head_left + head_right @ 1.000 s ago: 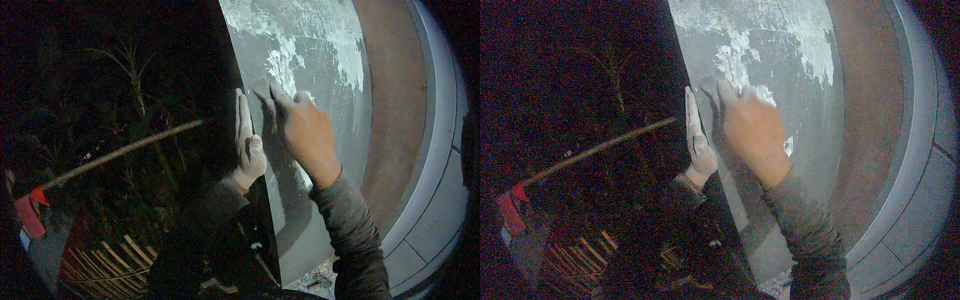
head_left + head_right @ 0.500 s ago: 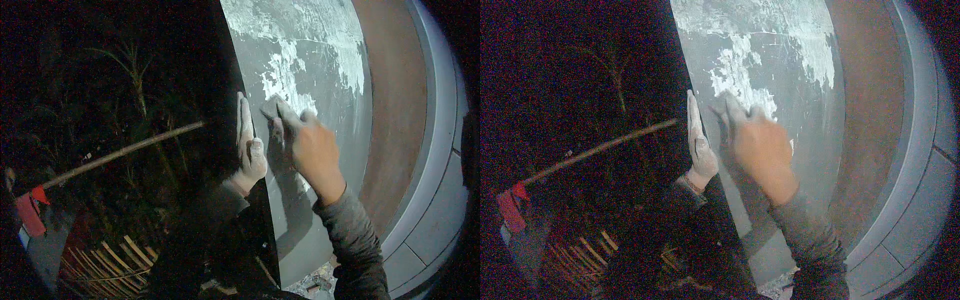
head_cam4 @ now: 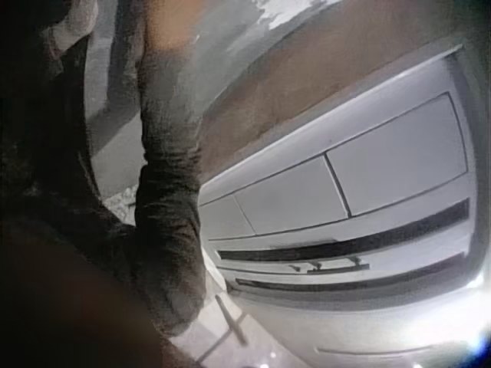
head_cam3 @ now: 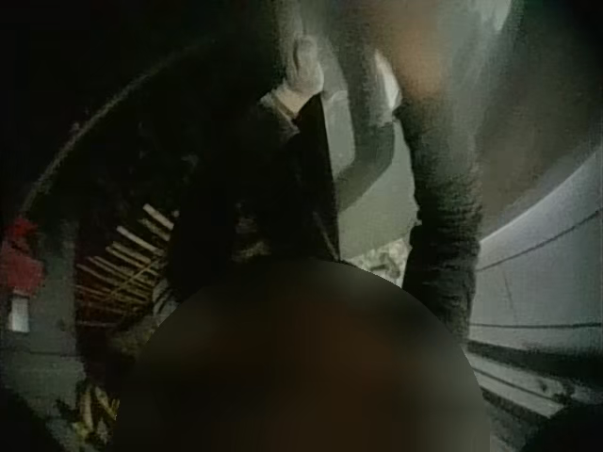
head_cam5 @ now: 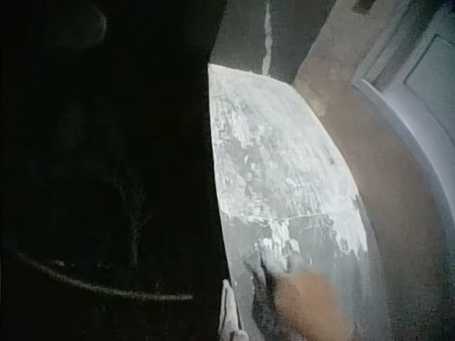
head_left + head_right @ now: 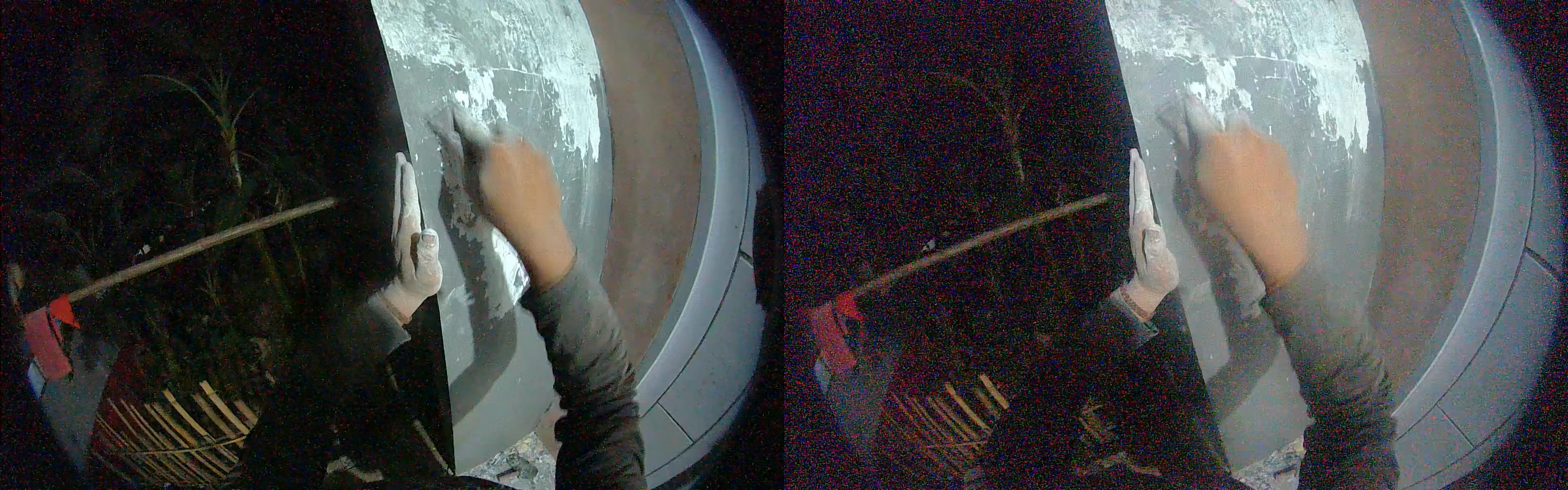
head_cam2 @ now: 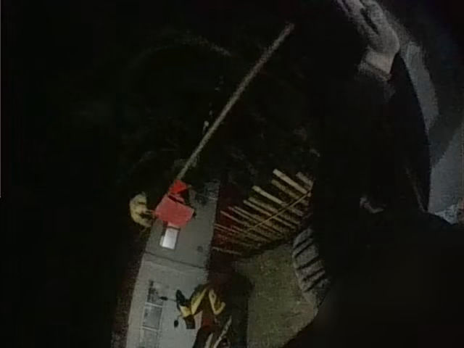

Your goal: The person applies white plaster to a curved wall using a trowel, spreading and smoothing the material in vertical strokes. The person repeatedly scoops plaster from a container and applies it to the wall surface.

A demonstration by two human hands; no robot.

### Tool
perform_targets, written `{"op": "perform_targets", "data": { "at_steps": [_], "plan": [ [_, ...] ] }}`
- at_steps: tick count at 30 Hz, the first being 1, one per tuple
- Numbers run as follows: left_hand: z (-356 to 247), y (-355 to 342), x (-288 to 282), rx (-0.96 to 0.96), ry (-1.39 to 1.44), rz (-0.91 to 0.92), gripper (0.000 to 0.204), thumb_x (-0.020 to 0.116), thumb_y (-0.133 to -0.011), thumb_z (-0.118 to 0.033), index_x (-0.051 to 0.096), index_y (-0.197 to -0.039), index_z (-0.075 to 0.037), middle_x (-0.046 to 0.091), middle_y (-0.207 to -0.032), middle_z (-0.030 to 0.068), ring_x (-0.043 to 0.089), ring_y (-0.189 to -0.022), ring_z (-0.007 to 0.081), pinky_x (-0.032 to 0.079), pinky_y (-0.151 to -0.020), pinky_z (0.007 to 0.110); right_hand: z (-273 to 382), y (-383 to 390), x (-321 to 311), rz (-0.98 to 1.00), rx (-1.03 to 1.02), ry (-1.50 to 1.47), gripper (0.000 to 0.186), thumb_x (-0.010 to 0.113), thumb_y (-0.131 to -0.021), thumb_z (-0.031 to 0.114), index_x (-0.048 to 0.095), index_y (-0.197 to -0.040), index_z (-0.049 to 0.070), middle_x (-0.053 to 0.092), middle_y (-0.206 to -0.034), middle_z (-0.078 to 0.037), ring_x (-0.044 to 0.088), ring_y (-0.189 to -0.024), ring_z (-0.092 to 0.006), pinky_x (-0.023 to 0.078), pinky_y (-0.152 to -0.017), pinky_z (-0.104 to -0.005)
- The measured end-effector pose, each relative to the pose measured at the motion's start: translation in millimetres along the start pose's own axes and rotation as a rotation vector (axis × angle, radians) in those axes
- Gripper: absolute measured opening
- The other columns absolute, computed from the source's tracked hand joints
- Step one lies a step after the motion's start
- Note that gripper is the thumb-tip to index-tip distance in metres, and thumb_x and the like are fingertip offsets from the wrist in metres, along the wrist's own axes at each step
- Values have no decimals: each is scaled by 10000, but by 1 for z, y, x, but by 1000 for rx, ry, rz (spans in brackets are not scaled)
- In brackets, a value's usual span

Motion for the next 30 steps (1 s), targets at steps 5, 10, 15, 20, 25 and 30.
{"op": "perform_targets", "data": {
  "at_steps": [5, 10, 15, 20, 25, 30],
  "plan": [
    [4, 1, 5, -5, -1, -2, 793, 378, -1033, -397, 154, -1594, 117, 144, -1686, 290, 151, -1574, 405, 105, -1274, 445, -15, -56, 6, 37, -47, 24, 274, 557, -954, 213, 751, -964, 20, 686, -880, -252, 670, -797, -465, 534, -735, -562],
    [6, 1, 5, 2, 5, -8, 791, 371, -1038, -403, 156, -1594, 118, 145, -1687, 289, 150, -1575, 404, 103, -1275, 445, -3, 25, 6, 136, 54, 42, 408, 547, -939, 163, 680, -1321, 209, 665, -965, -224, 689, -831, -435, 551, -737, -533],
    [7, -5, 7, 20, 7, -14, 790, 363, -1044, -410, 158, -1593, 119, 145, -1687, 289, 149, -1575, 404, 102, -1275, 445, -4, -15, 8, 138, 0, 86, 453, 558, -952, 197, 639, -1395, 249, 645, -995, -235, 695, -870, -427, 557, -755, -514],
    [8, -4, 9, 17, 5, -11, 788, 356, -1049, -417, 160, -1593, 120, 145, -1688, 288, 148, -1576, 404, 100, -1276, 445, -7, -44, 4, 193, 3, 136, 370, 560, -956, 211, 710, -1292, 174, 653, -977, -242, 692, -872, -439, 550, -754, -523],
    [9, 2, 5, 12, 2, -26, 787, 349, -1054, -423, 162, -1592, 120, 145, -1688, 288, 146, -1577, 404, 98, -1276, 445, 12, 10, -9, 72, -29, 36, 279, 568, -936, 227, 749, -960, 15, 673, -883, -260, 683, -825, -459, 546, -740, -545],
    [11, 1, 3, 18, 9, -15, 786, 342, -1059, -430, 164, -1592, 121, 146, -1689, 288, 145, -1577, 404, 96, -1276, 445, 6, -20, 4, 70, -123, 82, 276, 549, -949, 207, 723, -1006, 0, 665, -943, -257, 678, -844, -455, 548, -760, -531]
  ]
}}
Point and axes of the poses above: each hand's wrist, its own y-axis away from the middle knuckle, its own x-axis out of the palm, z = x × y, the point moved 8 cm from there along -y, towards the middle knuckle
